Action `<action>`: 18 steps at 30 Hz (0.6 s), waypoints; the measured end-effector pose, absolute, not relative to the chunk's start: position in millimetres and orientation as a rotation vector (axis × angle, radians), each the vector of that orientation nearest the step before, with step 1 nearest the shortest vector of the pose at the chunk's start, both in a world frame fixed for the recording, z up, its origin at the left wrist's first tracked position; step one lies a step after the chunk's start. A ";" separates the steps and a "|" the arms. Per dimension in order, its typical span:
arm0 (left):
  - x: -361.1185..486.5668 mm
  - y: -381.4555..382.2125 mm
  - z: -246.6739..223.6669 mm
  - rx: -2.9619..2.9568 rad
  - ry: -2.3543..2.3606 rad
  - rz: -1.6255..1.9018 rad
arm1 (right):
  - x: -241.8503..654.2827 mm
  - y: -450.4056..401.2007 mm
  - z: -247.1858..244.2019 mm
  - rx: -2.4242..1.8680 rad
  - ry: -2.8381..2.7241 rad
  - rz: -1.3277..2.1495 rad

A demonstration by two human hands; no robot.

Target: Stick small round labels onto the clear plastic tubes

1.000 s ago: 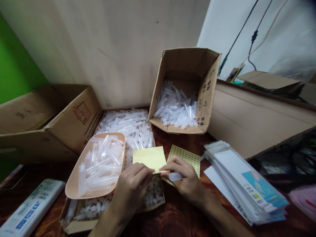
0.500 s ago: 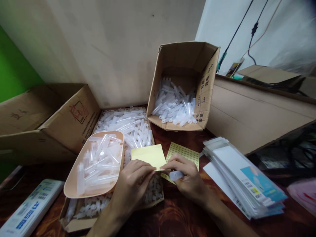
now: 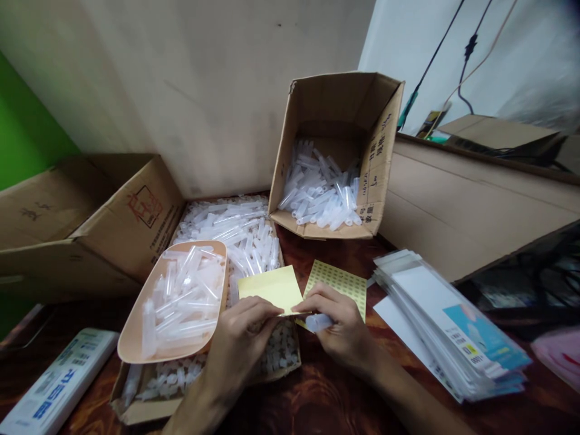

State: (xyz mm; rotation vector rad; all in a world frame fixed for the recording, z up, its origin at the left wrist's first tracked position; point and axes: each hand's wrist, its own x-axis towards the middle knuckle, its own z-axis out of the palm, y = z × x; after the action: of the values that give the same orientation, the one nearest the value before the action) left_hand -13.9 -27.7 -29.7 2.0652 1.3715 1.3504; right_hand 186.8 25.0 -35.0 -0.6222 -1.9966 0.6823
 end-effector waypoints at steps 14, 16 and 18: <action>-13.9 -26.8 -22.7 2.199 1.341 1.279 | 189.0 26.8 -36.7 -0.648 -2.053 0.627; -14.0 -26.9 -19.8 2.239 1.341 1.295 | 189.5 27.1 -37.1 -0.656 -2.069 0.611; -14.9 -26.6 -17.3 2.307 1.351 1.306 | 190.2 27.6 -37.3 -0.662 -2.081 0.588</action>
State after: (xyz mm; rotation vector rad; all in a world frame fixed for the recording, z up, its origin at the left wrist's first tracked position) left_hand -14.9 -26.6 -17.3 2.3065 1.3512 1.3057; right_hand 190.2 27.6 -37.3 -0.6625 -2.0808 0.5876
